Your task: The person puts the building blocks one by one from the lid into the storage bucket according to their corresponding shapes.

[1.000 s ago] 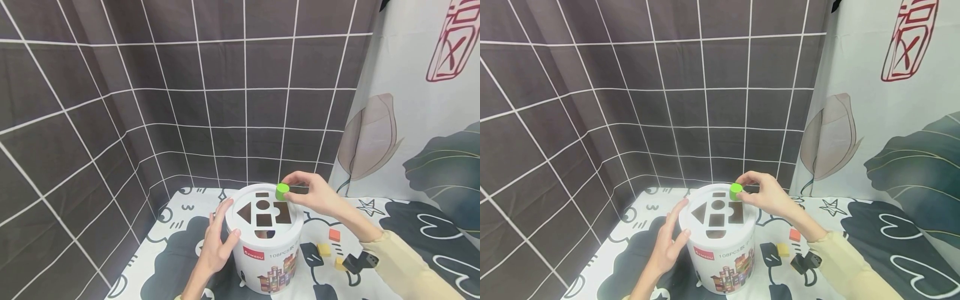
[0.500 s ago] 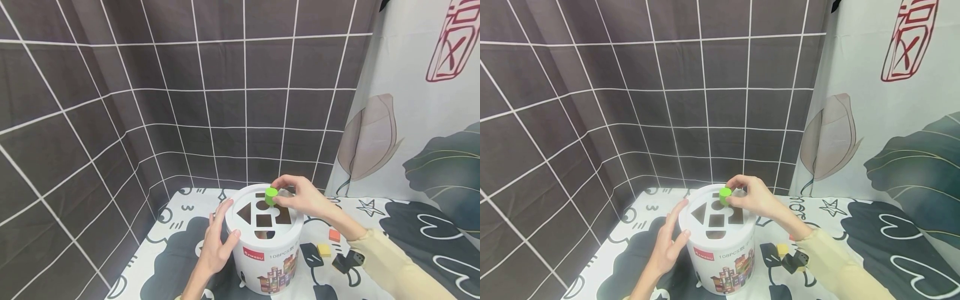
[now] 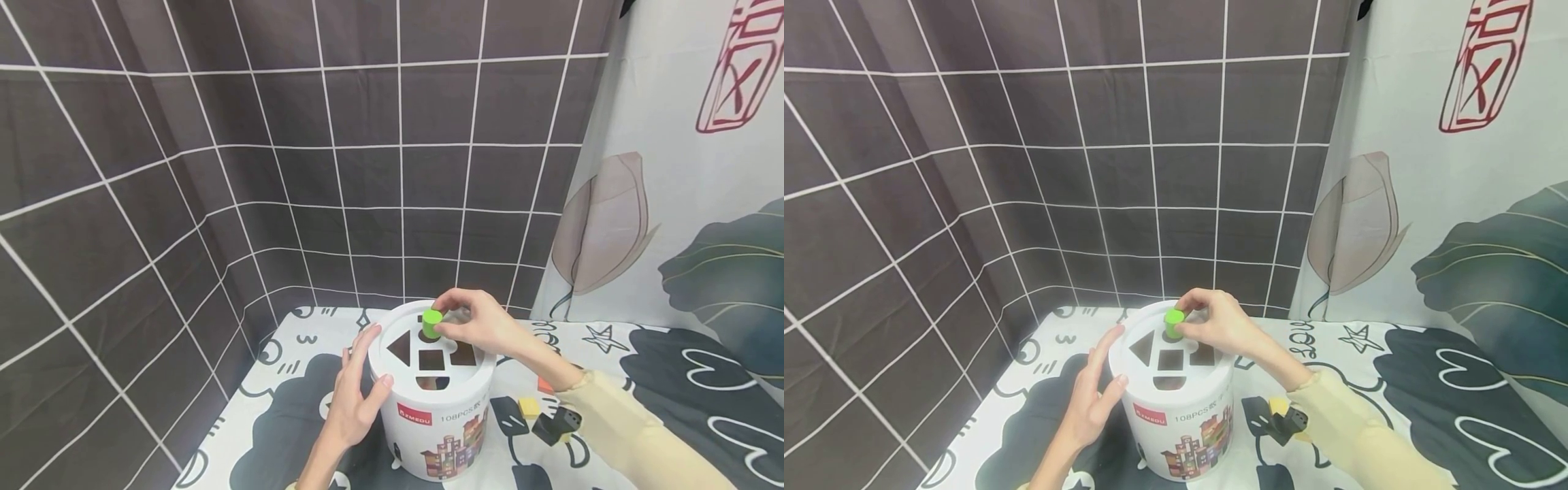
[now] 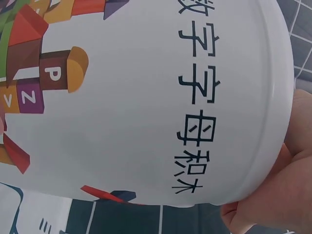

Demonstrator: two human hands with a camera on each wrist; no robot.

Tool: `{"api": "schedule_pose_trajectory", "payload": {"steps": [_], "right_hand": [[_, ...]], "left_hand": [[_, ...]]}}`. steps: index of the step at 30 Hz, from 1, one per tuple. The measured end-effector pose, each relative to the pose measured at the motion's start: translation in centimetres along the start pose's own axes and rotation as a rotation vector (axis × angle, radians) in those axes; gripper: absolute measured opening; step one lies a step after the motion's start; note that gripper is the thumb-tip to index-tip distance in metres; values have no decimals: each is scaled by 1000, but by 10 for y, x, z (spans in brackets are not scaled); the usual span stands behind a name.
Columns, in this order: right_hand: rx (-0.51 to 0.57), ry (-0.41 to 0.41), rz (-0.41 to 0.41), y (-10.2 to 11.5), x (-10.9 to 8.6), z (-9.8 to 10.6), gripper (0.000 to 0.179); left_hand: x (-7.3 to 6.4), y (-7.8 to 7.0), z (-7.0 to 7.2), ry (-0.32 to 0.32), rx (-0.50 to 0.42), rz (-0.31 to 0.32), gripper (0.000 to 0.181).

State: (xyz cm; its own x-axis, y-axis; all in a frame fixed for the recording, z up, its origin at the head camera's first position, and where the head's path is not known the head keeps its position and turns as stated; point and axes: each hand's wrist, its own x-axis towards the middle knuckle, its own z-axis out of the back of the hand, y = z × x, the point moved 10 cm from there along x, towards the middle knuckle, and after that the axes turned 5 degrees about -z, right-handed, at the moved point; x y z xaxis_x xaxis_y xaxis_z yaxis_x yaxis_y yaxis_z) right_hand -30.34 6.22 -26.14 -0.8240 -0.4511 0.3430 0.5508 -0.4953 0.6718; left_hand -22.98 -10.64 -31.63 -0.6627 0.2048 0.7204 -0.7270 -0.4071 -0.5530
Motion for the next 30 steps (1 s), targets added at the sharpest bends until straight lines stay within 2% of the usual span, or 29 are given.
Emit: {"api": "schedule_pose_trajectory", "payload": {"steps": [19,24,30], "right_hand": [[7,-8,-14,-3,-5,1,22],[40,-29,-21,-9,-10,9,20],[35,-81,-32,-21,-20,29,21]], "left_hand": [[-1,-1,0,-6,4,-8,61],[-1,0,0,-5,-3,-3,61],[0,-1,1,-15,-5,-14,61]]}}
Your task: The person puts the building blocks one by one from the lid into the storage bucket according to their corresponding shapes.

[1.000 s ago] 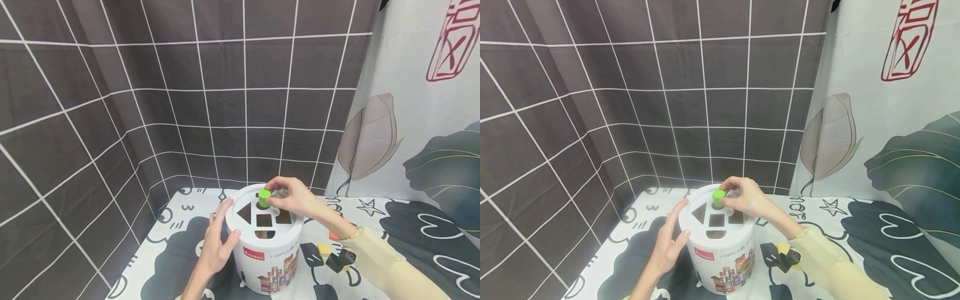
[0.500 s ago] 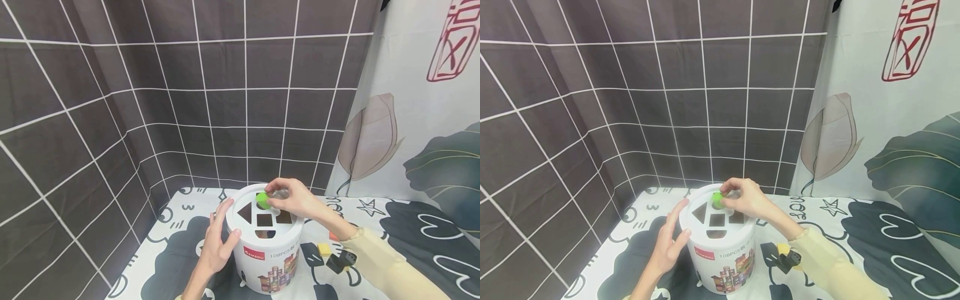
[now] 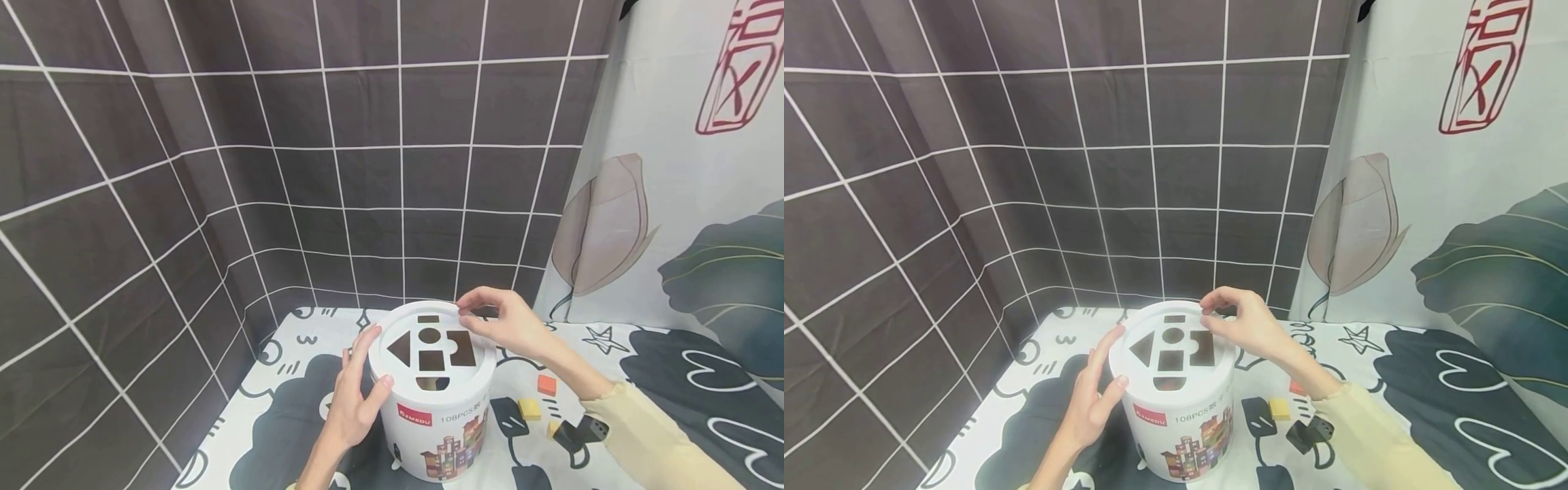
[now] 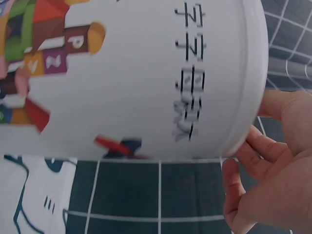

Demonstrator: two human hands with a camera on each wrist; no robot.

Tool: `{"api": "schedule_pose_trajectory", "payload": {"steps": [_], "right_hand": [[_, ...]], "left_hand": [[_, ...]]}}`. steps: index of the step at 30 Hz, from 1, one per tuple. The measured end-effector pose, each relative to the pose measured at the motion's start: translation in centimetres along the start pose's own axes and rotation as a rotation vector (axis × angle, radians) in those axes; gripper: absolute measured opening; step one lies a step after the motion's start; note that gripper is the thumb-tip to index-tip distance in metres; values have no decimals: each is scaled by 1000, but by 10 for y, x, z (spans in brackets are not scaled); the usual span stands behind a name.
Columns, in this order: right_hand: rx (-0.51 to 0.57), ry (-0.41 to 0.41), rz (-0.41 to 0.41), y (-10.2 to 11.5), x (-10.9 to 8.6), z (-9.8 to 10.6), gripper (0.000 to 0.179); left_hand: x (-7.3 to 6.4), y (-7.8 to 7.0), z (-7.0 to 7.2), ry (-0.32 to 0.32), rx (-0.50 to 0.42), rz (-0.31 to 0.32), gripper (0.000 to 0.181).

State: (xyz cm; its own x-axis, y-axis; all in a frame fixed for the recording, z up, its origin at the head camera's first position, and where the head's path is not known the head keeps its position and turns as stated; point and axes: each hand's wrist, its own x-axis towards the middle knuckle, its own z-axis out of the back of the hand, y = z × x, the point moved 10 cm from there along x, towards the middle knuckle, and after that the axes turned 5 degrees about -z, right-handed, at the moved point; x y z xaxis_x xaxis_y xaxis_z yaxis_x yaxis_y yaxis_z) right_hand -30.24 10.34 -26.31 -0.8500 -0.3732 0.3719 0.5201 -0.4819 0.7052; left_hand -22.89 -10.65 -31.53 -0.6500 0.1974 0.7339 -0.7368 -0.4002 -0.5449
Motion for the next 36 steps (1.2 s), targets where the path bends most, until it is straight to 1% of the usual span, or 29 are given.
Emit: {"api": "schedule_pose_trajectory", "payload": {"steps": [4,6,11,15,24,30,36], "right_hand": [[-11,-28,-15,-15,-9,15,19],[-23,-40,-31,-25,-14,22,18],[-77,-74,-111,-50,-28,35,21],[-105,-89,-169,-68,-41,42,24],[-132,-110,-218,-98,-65,53,27],[-171,-122,-254,-124,-81,54,29],[-169,-146,-272,-146,-95,55,28]], "left_hand": [[0,-1,1,-6,2,-14,61],[0,-1,1,-3,2,-10,61],[0,1,0,5,-1,6,61],[0,0,0,3,1,-1,61],[0,0,1,-1,3,-12,61],[1,0,0,0,-1,-11,61],[0,-1,0,-1,-1,-11,61]]}}
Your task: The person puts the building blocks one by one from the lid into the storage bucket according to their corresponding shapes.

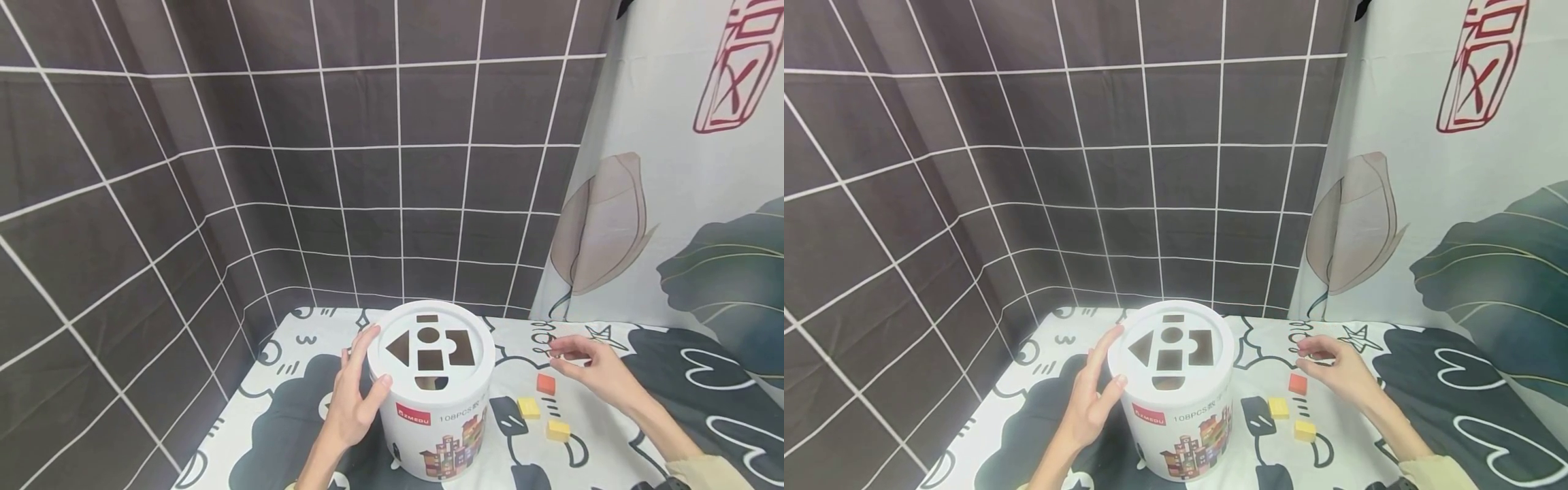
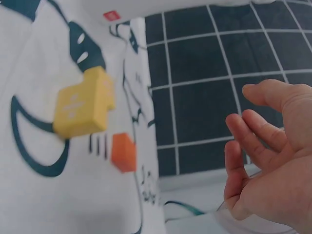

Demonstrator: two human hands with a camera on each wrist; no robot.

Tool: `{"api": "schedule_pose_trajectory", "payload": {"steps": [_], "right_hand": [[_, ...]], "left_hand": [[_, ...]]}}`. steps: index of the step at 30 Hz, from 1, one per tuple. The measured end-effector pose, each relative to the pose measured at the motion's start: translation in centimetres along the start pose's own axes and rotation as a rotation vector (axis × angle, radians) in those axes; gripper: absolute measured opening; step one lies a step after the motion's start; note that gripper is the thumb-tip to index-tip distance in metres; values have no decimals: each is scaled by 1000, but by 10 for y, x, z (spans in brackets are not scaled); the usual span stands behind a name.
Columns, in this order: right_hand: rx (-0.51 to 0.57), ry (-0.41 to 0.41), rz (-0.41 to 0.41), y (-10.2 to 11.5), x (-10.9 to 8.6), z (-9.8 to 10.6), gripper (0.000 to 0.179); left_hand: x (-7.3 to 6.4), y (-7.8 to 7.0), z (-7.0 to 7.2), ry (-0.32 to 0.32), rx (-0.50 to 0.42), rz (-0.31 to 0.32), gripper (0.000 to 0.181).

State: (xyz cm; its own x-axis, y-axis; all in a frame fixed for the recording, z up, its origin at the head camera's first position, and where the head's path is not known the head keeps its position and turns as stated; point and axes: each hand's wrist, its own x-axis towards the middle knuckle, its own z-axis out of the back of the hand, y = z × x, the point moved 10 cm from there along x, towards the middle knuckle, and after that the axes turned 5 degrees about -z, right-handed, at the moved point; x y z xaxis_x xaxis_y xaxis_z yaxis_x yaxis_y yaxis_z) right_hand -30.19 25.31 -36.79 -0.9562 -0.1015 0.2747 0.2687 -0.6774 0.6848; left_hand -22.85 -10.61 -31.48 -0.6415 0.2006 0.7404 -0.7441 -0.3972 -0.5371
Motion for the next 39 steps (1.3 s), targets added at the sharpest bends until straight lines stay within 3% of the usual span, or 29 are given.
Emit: {"api": "schedule_pose_trajectory", "payload": {"steps": [16,39], "right_hand": [[69,21,-88,-44,-9,-21,34],[71,75,-238,-80,-16,-44,46]], "left_hand": [[0,1,0,5,2,9,61],[-1,-1,0,-2,10,-2,60]]}}
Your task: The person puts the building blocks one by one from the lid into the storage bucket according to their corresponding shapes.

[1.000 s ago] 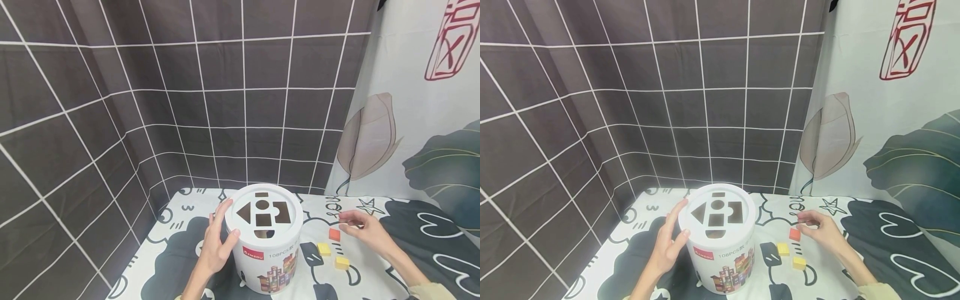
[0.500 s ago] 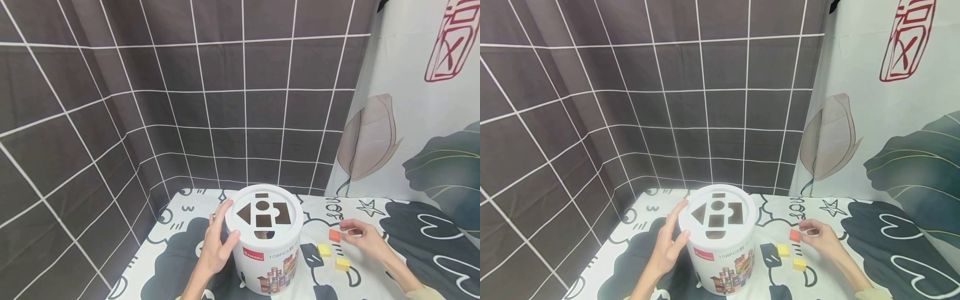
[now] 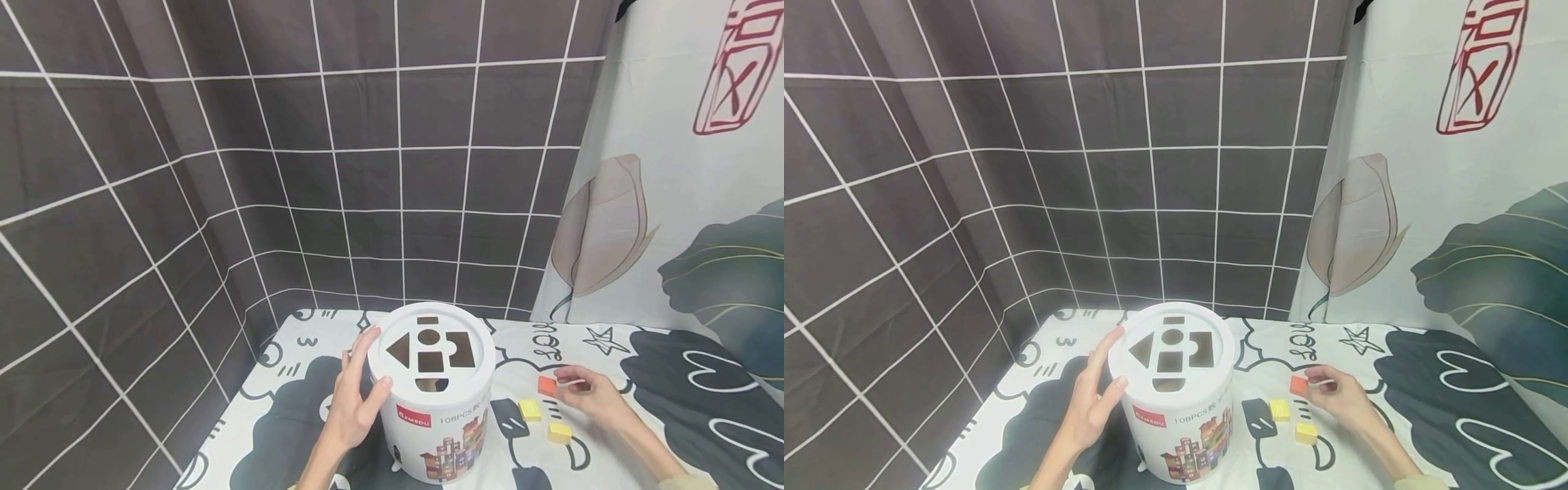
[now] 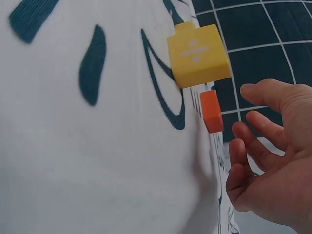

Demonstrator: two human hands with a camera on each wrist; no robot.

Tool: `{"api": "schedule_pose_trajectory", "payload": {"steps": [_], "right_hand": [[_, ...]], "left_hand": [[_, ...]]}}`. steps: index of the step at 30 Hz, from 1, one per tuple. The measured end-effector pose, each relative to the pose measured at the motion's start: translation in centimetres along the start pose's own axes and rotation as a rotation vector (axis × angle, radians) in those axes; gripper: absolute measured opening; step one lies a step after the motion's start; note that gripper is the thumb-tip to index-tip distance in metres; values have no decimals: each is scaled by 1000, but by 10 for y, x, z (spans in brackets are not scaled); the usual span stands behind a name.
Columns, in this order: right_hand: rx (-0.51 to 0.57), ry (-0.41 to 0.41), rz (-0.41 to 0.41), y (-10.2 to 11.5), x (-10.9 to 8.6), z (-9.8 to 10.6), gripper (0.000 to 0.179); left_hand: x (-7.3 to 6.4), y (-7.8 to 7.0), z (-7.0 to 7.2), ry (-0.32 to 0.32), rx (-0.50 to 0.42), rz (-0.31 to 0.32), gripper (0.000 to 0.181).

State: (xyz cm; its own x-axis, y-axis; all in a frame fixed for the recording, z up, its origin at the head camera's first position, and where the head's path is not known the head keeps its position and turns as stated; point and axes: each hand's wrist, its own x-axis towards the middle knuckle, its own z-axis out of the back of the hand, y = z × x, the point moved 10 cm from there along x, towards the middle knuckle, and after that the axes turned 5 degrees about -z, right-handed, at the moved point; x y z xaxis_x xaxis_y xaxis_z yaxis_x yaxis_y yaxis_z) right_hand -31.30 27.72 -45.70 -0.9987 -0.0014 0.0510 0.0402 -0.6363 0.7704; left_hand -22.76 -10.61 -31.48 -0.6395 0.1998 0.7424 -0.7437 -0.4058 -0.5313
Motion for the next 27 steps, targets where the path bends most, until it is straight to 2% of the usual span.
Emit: {"api": "schedule_pose_trajectory", "payload": {"steps": [9,27], "right_hand": [[-20,-4,21,-2,3,-5,49],[-95,-24,-16,-9,9,-8,54]], "left_hand": [[0,-1,1,-5,4,-8,61],[0,0,0,1,-2,0,60]]}}
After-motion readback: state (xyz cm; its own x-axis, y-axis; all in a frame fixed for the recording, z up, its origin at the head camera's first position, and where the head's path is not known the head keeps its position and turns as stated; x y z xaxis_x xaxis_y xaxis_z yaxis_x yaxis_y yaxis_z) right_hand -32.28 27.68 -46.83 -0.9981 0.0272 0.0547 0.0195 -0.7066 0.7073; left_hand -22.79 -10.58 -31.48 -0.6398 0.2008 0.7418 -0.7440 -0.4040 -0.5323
